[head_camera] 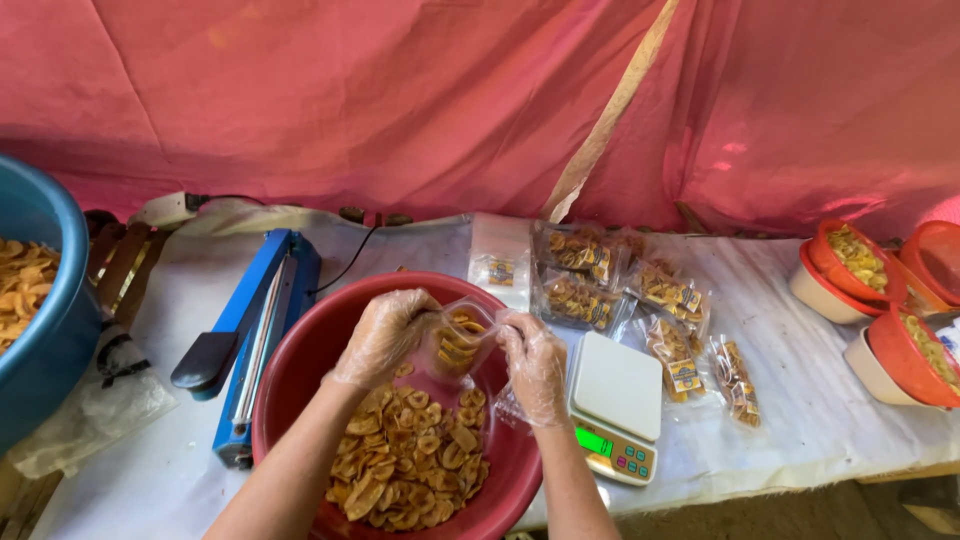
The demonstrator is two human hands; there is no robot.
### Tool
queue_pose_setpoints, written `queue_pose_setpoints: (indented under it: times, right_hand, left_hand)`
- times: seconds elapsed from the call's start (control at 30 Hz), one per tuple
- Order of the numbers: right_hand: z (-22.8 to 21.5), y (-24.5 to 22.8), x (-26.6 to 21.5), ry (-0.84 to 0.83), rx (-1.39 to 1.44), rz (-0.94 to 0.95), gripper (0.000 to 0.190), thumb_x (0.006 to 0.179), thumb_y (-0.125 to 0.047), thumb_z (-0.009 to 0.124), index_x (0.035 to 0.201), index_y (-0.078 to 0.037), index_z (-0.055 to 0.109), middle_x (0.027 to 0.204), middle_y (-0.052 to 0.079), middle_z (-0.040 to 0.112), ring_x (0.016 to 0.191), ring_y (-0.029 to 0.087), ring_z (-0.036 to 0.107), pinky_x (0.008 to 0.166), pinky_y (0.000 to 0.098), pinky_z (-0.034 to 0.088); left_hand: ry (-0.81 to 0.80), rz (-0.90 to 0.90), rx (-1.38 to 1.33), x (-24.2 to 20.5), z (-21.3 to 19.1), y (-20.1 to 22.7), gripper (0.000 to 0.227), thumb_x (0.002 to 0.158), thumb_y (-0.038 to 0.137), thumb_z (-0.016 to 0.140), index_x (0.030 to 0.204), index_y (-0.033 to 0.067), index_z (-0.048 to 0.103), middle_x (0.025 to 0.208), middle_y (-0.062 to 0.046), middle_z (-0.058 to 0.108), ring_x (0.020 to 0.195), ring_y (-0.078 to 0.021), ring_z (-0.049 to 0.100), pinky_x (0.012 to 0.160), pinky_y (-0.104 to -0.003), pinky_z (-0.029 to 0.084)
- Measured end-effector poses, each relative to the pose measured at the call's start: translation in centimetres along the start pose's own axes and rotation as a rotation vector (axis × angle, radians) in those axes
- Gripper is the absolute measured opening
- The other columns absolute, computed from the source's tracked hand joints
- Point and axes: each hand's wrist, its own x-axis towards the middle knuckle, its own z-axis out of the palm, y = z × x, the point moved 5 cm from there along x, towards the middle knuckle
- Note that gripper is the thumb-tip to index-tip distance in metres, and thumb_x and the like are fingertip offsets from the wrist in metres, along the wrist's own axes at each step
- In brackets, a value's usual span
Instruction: The person fills a plastic bag with banana chips from a bowl, weighs it on a scale, and adds more chips to reach the desired weight.
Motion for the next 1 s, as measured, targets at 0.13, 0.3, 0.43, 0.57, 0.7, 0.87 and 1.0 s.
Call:
queue_pose_setpoints:
  times: [0.13, 0.3, 0.43, 0.57, 0.7, 0.87, 1.0]
  right_hand:
    - [0.4, 0.5, 0.7, -0.089, -0.057, 0.137, 0.016, 0.094, -0.004, 0.067, 0.109, -0.005, 0.073, 0.088, 0.010, 0.075, 0.074, 0.018, 0.071, 0.067, 0.0307, 0.058]
    - [-0.6, -2.3, 0.6, -0.123, -0.114, -0.011, 0.032, 0.080, -0.004, 0.073, 0.112, -0.006, 0.070, 0.117, 0.012, 0.073, 0.104, 0.026, 0.070, 0.090, 0.0372, 0.056]
    - [0.5, -4.3, 1.0, -0.246, -0.267, -0.292, 0.042, 0.068, -0.003, 0.079, 0.109, -0.005, 0.074, 0.136, 0.020, 0.060, 0.125, 0.039, 0.055, 0.105, 0.0463, 0.044]
    - [1.7, -1.3, 1.1, -0.264, -0.282, -0.293, 0.026, 0.073, -0.002, 0.077, 0.099, -0.006, 0.076, 0.137, 0.018, 0.062, 0.123, 0.037, 0.060, 0.104, 0.0441, 0.047]
    - [2.6, 1.1, 0.7, -0.253, -0.250, -0.194, 0.020, 0.082, -0.005, 0.076, 0.101, -0.006, 0.074, 0.129, 0.013, 0.070, 0.119, 0.031, 0.068, 0.104, 0.0397, 0.053]
    - [2.1, 0.0, 0.6, -0.248, -0.236, -0.123, 0.029, 0.084, -0.007, 0.077, 0.112, -0.010, 0.074, 0.123, 0.011, 0.072, 0.111, 0.029, 0.071, 0.099, 0.0396, 0.055]
    - [1.9, -0.5, 0.5, -0.319, -0.274, -0.217, 0.043, 0.076, -0.001, 0.076, 0.117, -0.011, 0.074, 0.131, 0.015, 0.065, 0.116, 0.034, 0.065, 0.099, 0.0426, 0.052]
  left_hand:
    - [-0.087, -0.042, 0.117, 0.4, 0.1, -1.9, 0.014, 0.087, 0.014, 0.071, 0.098, 0.0039, 0.072, 0.087, -0.015, 0.072, 0.081, -0.0315, 0.070, 0.073, -0.040, 0.055]
    - [-0.121, 0.069, 0.154, 1.2, 0.1, 2.4, 0.077, 0.058, 0.014, 0.087, 0.128, -0.0006, 0.058, 0.119, -0.022, 0.066, 0.111, -0.0393, 0.061, 0.094, -0.045, 0.048]
    - [-0.295, 0.079, 0.283, 2.1, 2.6, 2.3, 0.100, 0.055, 0.019, 0.095, 0.142, 0.0026, 0.048, 0.133, -0.022, 0.060, 0.120, -0.0398, 0.055, 0.101, -0.046, 0.044]
    - [-0.317, 0.076, 0.103, 2.4, 3.8, 1.1, 0.058, 0.068, 0.012, 0.084, 0.122, 0.0066, 0.065, 0.114, -0.014, 0.075, 0.107, -0.0310, 0.070, 0.093, -0.040, 0.055]
    - [-0.326, -0.019, 0.004, 2.2, 4.1, 0.5, 0.047, 0.067, 0.009, 0.082, 0.113, 0.0050, 0.070, 0.105, -0.014, 0.076, 0.099, -0.0288, 0.074, 0.088, -0.039, 0.058]
    - [-0.311, 0.046, -0.016, 2.1, 3.9, 1.0, 0.044, 0.072, 0.011, 0.079, 0.114, 0.0038, 0.068, 0.106, -0.016, 0.075, 0.100, -0.0318, 0.072, 0.087, -0.039, 0.056]
    - [-0.323, -0.016, 0.037, 1.7, 4.2, 1.2, 0.046, 0.074, 0.021, 0.084, 0.114, 0.0051, 0.068, 0.106, -0.018, 0.073, 0.099, -0.0346, 0.070, 0.087, -0.041, 0.055]
